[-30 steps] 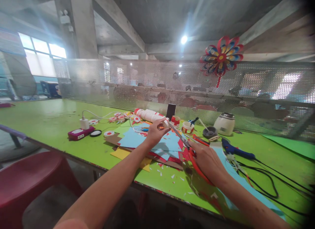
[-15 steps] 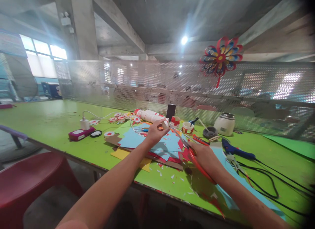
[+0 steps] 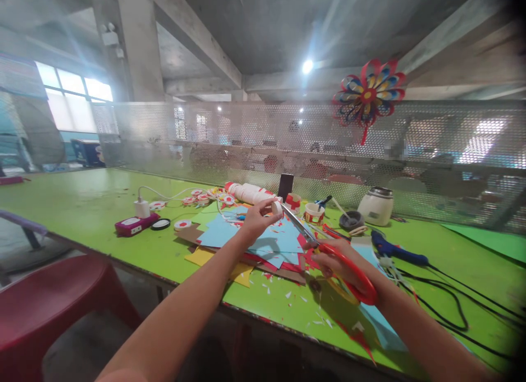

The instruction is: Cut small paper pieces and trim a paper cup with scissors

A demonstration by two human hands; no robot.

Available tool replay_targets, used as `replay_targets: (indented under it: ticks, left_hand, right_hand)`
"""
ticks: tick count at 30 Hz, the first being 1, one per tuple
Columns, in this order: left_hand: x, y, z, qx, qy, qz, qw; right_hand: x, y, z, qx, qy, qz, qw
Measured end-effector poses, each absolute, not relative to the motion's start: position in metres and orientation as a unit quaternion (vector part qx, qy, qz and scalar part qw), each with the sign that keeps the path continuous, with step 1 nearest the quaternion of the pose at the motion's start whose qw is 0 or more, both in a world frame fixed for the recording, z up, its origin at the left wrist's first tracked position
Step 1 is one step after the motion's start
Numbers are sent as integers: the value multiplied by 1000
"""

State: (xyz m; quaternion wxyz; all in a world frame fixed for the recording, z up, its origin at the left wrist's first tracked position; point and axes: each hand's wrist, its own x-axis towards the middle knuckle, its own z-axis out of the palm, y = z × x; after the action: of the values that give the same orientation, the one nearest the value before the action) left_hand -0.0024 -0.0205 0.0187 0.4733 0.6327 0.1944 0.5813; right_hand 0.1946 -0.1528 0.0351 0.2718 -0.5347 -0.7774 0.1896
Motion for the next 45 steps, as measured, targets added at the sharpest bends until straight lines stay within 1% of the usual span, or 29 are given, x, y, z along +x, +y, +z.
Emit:
replay_targets:
  ticks: [4,13,18,22,30,45]
  left_hand:
    - [-5,-19,20,617,191,581,494]
    - [-13,-25,27,603,137,546,566]
    - [-14,-30,31,610,99,525,585]
    - [-16,-32,32,631,73,516,576]
    - [-15,-37,32,659,76,510,548]
    - [-12,-34,31,671,121,522,512]
  right_hand:
    - [195,-157,42,-504,-783,218,291]
    - [200,-159,46,-523,-763,219,312]
    - [201,-155,42,-515,-765,228,312]
    - [203,-152,37,-526,-754,224,325]
    - [194,-154,36,-544,-735,210,346]
    - [194,-146,22,-558,-722,181,367]
